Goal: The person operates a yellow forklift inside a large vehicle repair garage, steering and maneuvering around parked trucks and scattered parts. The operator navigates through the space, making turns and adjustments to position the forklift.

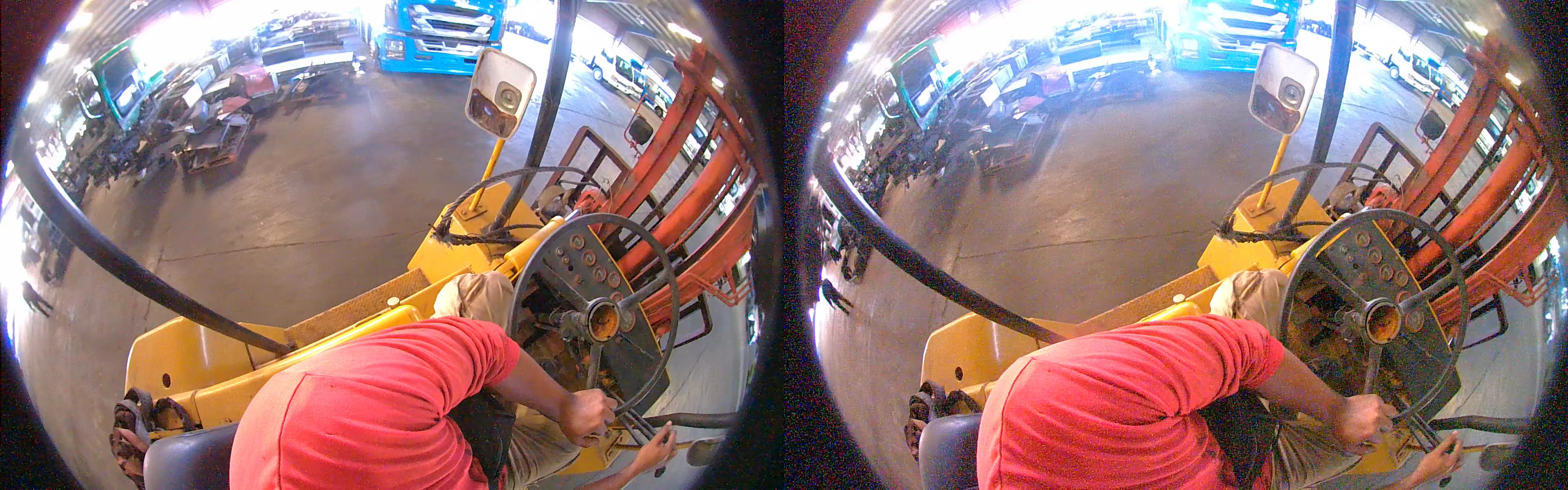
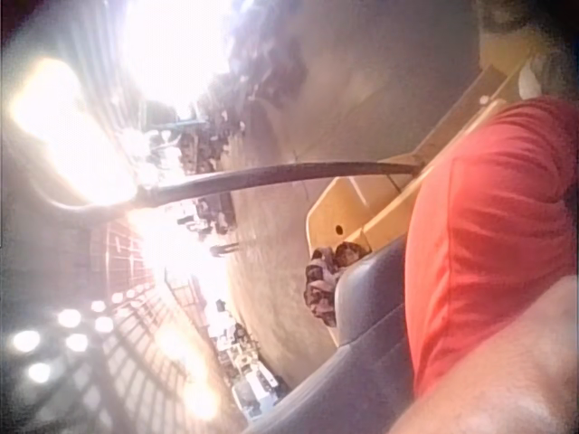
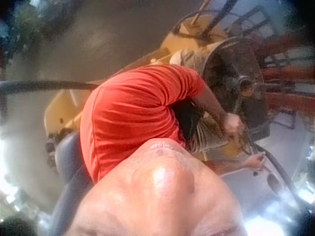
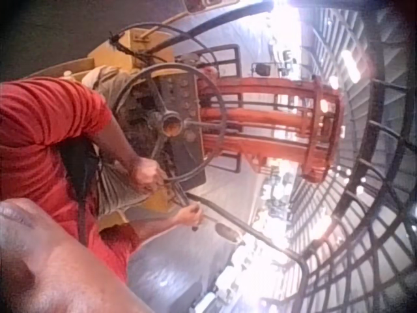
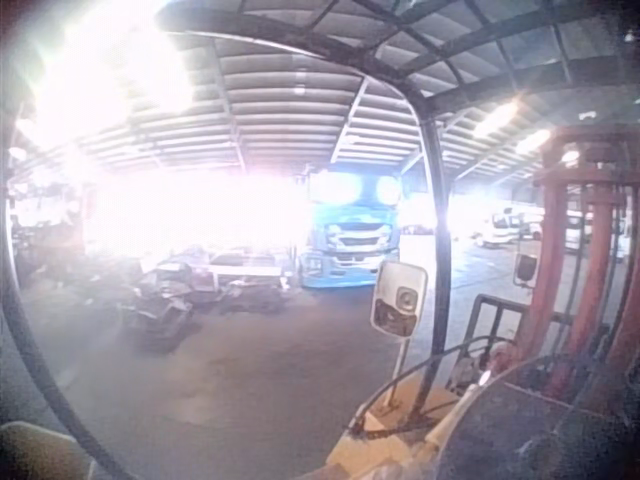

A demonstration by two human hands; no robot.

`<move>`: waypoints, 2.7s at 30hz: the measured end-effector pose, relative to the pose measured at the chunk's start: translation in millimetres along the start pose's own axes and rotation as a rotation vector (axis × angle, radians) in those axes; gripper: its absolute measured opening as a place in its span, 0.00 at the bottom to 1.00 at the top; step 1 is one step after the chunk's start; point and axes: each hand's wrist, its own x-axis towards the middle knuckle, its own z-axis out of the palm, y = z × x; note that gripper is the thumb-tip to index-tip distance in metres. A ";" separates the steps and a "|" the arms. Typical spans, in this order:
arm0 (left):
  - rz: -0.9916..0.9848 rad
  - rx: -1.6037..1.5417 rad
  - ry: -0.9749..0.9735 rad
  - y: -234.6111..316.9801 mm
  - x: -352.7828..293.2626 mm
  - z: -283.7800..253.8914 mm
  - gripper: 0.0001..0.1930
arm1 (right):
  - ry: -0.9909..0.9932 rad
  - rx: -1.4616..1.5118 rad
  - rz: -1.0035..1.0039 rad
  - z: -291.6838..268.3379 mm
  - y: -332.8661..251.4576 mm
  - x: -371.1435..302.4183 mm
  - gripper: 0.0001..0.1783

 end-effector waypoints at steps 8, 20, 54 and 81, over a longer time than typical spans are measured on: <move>0.025 0.013 -0.002 6.4 -1.0 16.5 0.16 | -0.192 0.008 0.025 -4.3 19.5 -4.9 0.25; 0.007 0.019 -0.041 10.3 3.8 4.6 0.15 | -0.120 0.071 0.072 -11.5 18.9 -2.8 0.29; 0.024 -0.090 -0.085 59.1 -5.2 -2.5 0.16 | -0.123 0.000 0.133 -81.0 4.0 -33.7 0.32; 0.078 -0.082 -0.054 200.0 9.5 -115.1 0.10 | 0.151 0.071 0.005 -276.9 -78.8 -60.9 0.16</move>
